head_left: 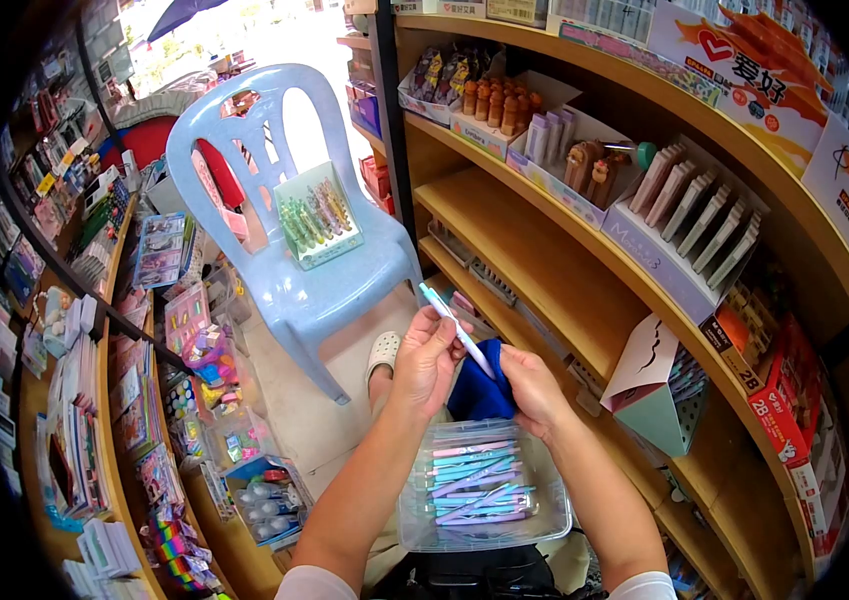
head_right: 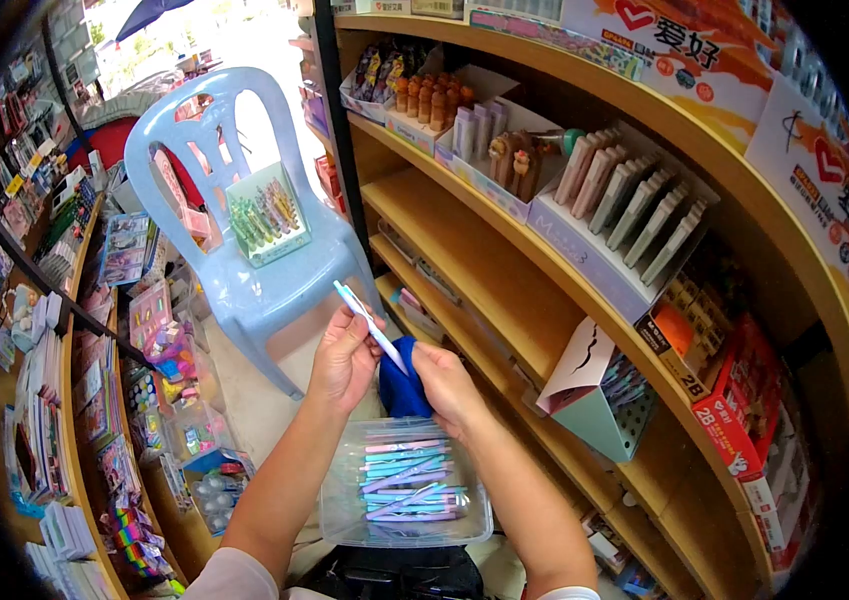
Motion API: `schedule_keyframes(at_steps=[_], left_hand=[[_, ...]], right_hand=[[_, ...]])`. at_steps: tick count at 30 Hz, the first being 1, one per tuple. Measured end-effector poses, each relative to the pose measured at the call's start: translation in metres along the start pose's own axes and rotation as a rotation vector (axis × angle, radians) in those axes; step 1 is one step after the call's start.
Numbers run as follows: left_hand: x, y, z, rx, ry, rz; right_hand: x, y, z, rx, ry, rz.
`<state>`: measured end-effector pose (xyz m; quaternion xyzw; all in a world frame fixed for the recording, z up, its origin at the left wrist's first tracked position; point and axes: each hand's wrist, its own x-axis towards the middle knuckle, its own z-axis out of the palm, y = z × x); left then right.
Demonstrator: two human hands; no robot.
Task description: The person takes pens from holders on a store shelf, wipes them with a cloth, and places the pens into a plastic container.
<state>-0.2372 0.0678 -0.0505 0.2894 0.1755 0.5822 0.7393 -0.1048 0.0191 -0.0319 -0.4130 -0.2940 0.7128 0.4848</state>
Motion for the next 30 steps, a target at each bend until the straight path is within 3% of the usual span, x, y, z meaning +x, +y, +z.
schedule_keyframes(at_steps=[3, 12, 21, 30], left_hand=[[0.000, -0.003, 0.002, 0.078, -0.008, 0.016], [0.000, -0.002, 0.003, -0.009, 0.004, 0.039], [0.000, -0.001, 0.001, -0.008, 0.033, 0.003], [-0.003, 0.002, 0.008, 0.059, 0.014, 0.041]], right_hand=[[0.011, 0.016, -0.010, -0.206, -0.039, -0.151], [0.012, 0.014, -0.013, -0.179, -0.130, -0.064], [-0.002, -0.007, 0.004, -0.031, -0.068, 0.115], [0.000, -0.004, 0.002, 0.084, -0.026, 0.151]])
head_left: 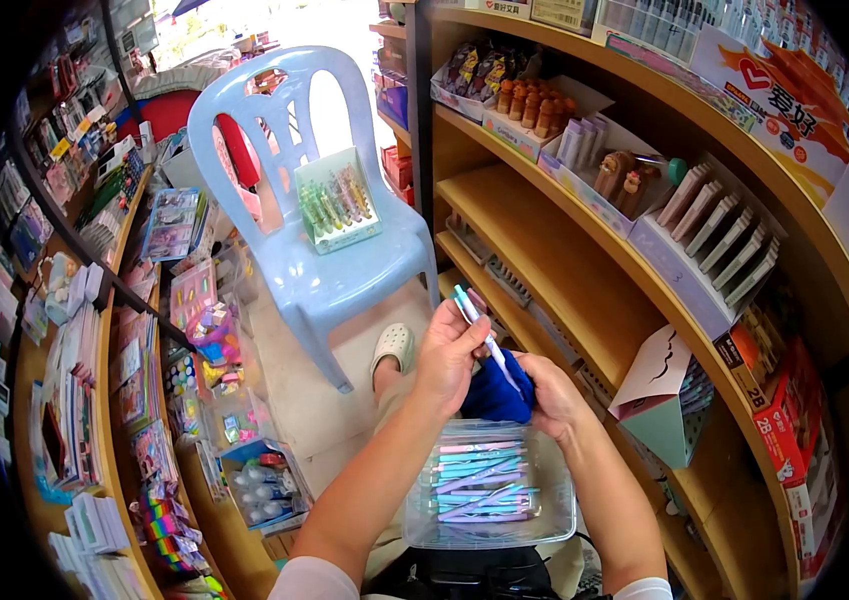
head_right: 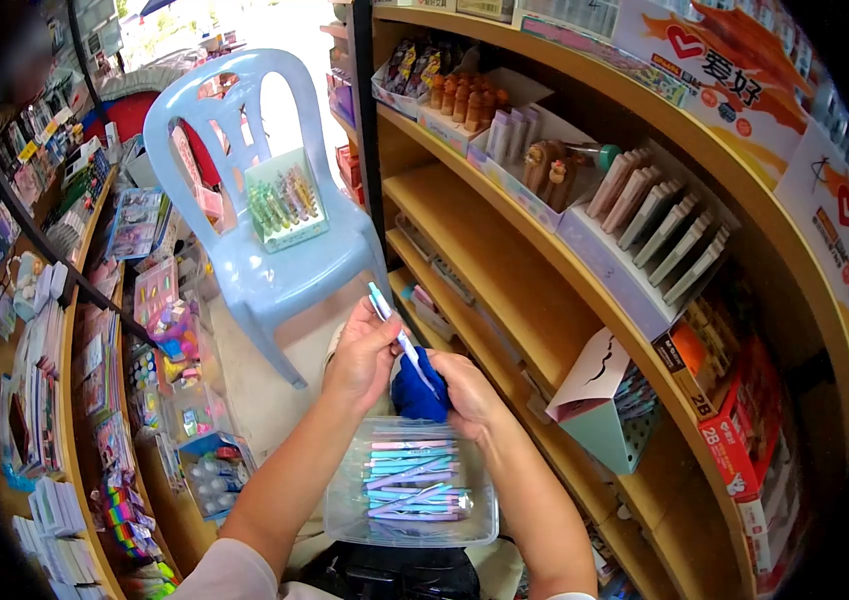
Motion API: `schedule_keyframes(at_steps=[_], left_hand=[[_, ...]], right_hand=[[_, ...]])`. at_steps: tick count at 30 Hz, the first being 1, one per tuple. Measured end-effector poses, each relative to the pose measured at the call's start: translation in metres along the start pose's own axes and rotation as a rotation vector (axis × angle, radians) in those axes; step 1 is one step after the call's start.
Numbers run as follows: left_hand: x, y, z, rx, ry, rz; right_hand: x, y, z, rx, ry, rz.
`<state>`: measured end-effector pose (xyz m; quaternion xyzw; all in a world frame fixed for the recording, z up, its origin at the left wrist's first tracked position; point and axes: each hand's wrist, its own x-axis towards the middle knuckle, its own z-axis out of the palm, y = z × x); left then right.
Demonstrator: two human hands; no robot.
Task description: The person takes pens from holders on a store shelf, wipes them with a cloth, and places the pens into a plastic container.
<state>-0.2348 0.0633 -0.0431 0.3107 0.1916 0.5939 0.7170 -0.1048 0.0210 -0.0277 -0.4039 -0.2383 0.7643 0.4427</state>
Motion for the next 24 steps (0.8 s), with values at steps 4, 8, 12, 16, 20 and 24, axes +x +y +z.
schedule_keyframes(at_steps=[4, 8, 12, 16, 20, 24], left_hand=[[0.000, -0.001, 0.001, 0.105, 0.006, 0.054], [0.000, 0.000, 0.006, 0.133, 0.031, 0.108], [0.001, -0.001, 0.004, 0.172, 0.029, 0.154], [0.000, -0.002, 0.002, 0.230, 0.040, 0.200], [0.000, -0.003, 0.007, 0.254, 0.072, 0.278], [0.003, -0.009, 0.001, 0.291, 0.075, 0.311]], right_hand=[[-0.004, -0.002, -0.001, -0.078, -0.033, -0.030], [-0.004, -0.002, 0.001, -0.118, -0.015, -0.044], [0.000, 0.002, -0.002, -0.160, -0.010, -0.066], [0.001, 0.004, 0.001, -0.181, 0.014, -0.108], [0.005, 0.008, -0.001, -0.192, 0.008, -0.133], [0.001, 0.008, 0.005, -0.263, 0.024, -0.153]])
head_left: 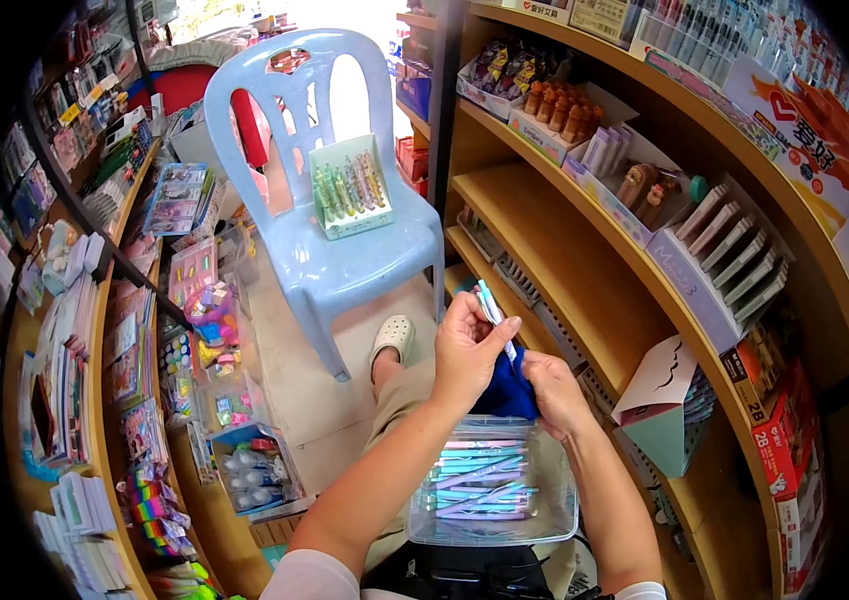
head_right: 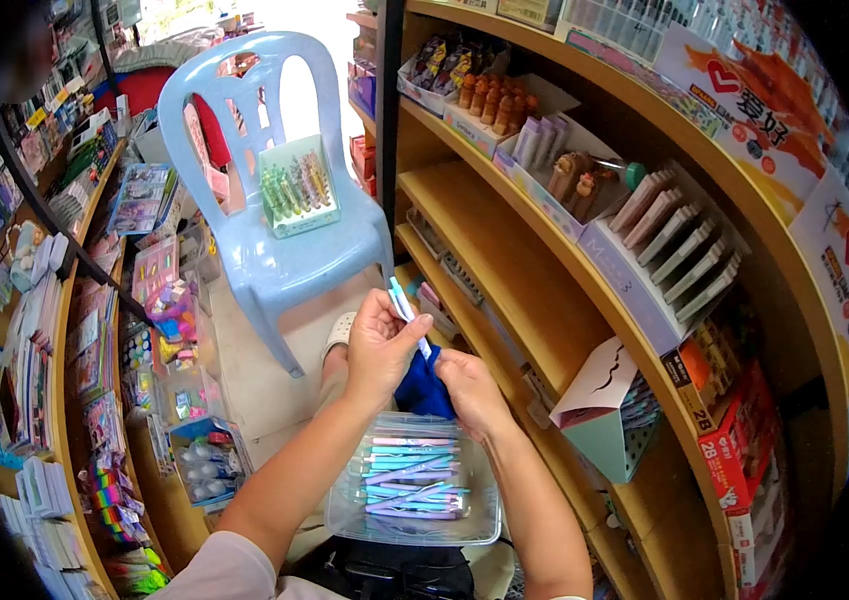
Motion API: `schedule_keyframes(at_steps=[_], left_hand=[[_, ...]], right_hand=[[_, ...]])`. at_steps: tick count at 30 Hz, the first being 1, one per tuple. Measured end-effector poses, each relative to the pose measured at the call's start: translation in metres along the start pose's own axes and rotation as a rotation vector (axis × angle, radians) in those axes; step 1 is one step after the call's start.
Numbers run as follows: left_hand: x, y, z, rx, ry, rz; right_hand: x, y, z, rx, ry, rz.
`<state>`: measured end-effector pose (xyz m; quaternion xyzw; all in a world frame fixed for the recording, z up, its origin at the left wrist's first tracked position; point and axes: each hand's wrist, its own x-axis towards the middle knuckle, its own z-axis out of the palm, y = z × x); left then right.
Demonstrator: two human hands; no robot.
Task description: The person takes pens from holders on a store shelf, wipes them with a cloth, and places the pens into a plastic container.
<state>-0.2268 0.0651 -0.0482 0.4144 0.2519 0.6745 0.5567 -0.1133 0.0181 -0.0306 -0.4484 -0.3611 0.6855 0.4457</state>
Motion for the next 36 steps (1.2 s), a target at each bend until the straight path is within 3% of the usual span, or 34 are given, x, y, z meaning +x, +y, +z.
schedule_keyframes(at_steps=[5, 14, 33, 36], left_hand=[[0.000, -0.006, -0.004, 0.043, -0.011, 0.022], [-0.001, 0.011, -0.005, -0.198, -0.340, -0.295], [-0.004, 0.006, -0.002, -0.103, -0.121, -0.208], [-0.004, 0.006, -0.001, -0.076, -0.107, -0.190]], right_hand=[[0.008, 0.013, -0.010, -0.034, -0.015, -0.074], [-0.007, -0.007, -0.003, 0.175, 0.012, 0.038], [-0.002, 0.002, 0.001, -0.113, -0.057, -0.111], [0.004, 0.011, -0.004, -0.322, -0.033, -0.197]])
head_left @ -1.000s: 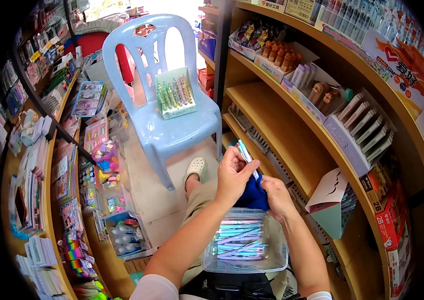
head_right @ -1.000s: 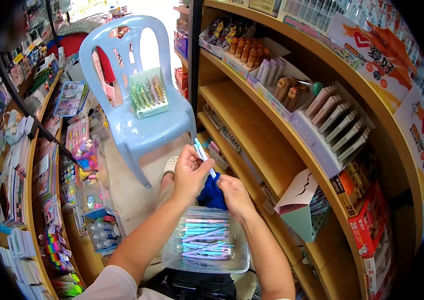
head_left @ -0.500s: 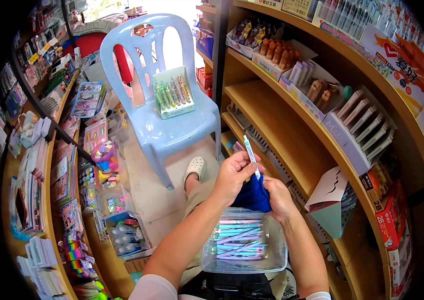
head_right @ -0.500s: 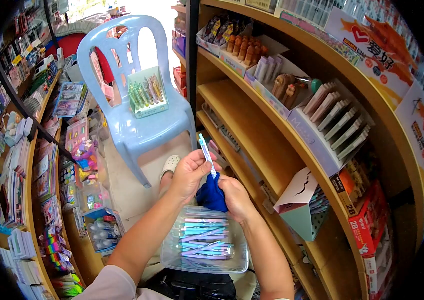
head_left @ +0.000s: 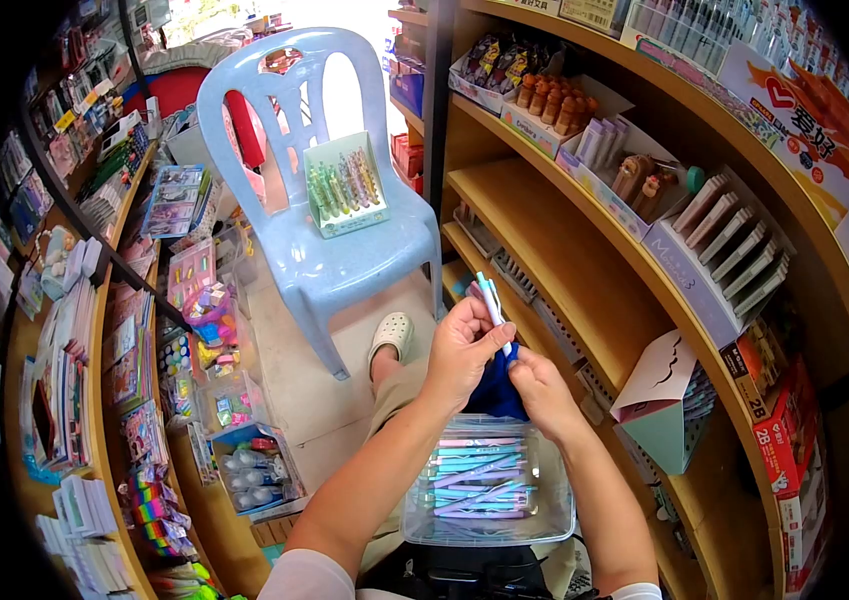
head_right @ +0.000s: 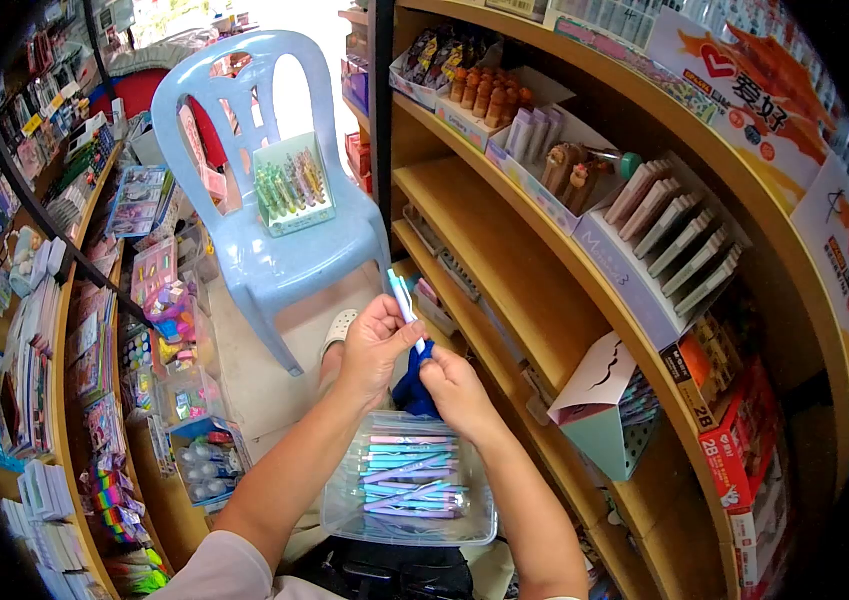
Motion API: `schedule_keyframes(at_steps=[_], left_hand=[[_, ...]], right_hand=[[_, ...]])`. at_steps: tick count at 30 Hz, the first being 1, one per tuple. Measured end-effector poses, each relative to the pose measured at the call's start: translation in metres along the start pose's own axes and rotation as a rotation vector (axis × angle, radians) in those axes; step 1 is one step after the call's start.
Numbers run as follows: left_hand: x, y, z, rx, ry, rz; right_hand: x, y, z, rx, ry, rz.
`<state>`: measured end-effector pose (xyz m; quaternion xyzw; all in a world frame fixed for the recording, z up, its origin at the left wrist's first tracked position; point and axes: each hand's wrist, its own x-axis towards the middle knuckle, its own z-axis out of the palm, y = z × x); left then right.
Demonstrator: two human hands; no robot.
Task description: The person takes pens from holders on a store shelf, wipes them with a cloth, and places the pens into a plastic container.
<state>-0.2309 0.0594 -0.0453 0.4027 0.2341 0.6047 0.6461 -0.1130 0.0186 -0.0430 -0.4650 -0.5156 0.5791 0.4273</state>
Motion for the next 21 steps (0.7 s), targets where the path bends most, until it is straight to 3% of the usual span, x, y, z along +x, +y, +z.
schedule_keyframes(at_steps=[3, 12, 21], left_hand=[[-0.001, -0.001, -0.001, 0.069, 0.006, 0.027], [-0.005, -0.001, -0.002, 0.059, 0.137, 0.124], [0.001, 0.003, -0.011, -0.051, 0.306, 0.233]], right_hand=[[0.000, -0.002, 0.004, -0.275, 0.072, -0.047], [0.002, -0.010, 0.014, -0.530, 0.190, -0.110], [-0.002, -0.011, 0.008, -0.490, 0.174, -0.059]])
